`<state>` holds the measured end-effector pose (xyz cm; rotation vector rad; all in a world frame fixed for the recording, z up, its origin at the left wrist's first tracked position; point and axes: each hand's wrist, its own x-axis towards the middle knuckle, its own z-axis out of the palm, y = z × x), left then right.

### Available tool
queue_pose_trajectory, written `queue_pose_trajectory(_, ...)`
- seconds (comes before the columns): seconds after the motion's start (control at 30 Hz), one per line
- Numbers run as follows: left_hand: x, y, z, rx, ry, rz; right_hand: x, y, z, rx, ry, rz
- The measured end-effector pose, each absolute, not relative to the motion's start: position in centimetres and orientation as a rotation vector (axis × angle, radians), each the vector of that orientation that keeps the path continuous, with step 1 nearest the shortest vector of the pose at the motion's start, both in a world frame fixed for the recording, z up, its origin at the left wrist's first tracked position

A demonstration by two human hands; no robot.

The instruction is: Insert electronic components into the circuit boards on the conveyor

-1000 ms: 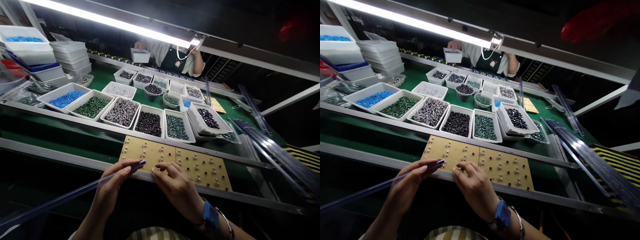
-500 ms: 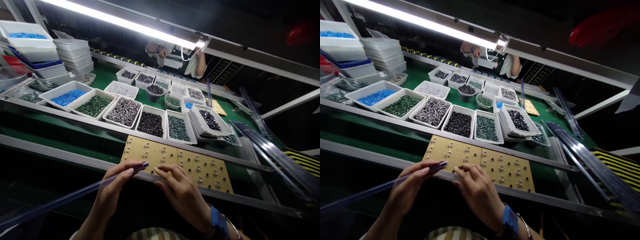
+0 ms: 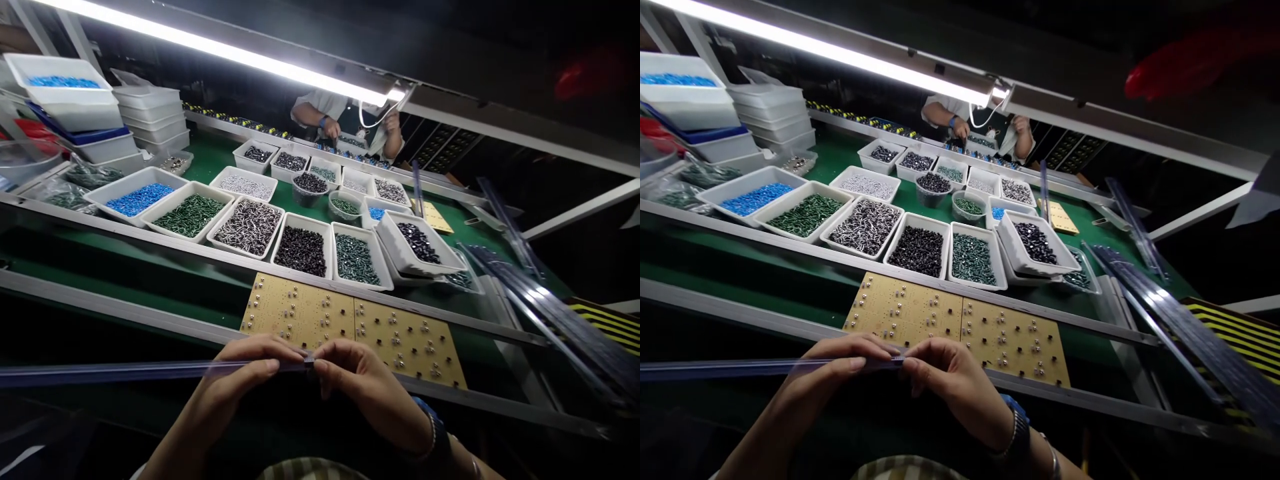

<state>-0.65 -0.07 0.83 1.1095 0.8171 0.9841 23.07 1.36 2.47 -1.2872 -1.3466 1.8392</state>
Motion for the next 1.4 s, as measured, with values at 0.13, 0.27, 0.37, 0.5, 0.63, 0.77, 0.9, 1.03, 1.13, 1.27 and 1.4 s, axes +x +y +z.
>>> queue_pose_trajectory(0.13,-0.4,-0.5,0.9,1.009,0.786,1.042,22.6,1.7,2.5,-1.229,-1.242,1.902)
queue_pose_trajectory(0.27,-0.3,-0.1,3.4,1.288,0.938,1.020,22.3,1.8,1.9,-1.226,-1.193,1.867)
queue_pose_trajectory(0.37,-0.6,0.5,4.3,1.373,0.941,0.957,22.5,1.8,1.4,-1.221,-1.200,1.844)
queue_pose_trajectory(0.5,-0.6,0.5,2.8,1.070,0.905,0.983,22.7,1.8,1.6,-1.227,-1.210,1.836)
queue_pose_trajectory(0.63,0.2,0.1,1.1,0.838,0.889,1.046,22.9,2.5,2.3,-1.283,-1.331,1.757)
queue_pose_trajectory(0.77,0.5,0.2,0.8,0.749,0.899,1.149,23.3,3.9,2.3,-1.416,-1.808,1.153)
queue_pose_trajectory(0.9,0.4,0.5,0.4,0.713,0.959,1.185,23.6,4.8,1.5,-1.237,-2.210,0.540)
queue_pose_trajectory(1.03,0.4,0.6,-0.1,0.687,0.933,1.193,23.7,4.9,1.5,-1.142,-2.368,0.323)
queue_pose_trajectory(1.13,0.4,0.6,-0.4,0.662,0.913,1.194,23.6,4.9,1.7,-1.118,-2.414,0.258)
queue_pose_trajectory(1.27,0.4,0.7,-0.7,0.674,0.901,1.198,23.6,4.7,1.3,-1.128,-2.409,0.198)
queue_pose_trajectory(1.4,0.3,0.6,-1.1,0.698,0.893,1.212,23.8,4.1,0.7,-1.152,-2.426,0.128)
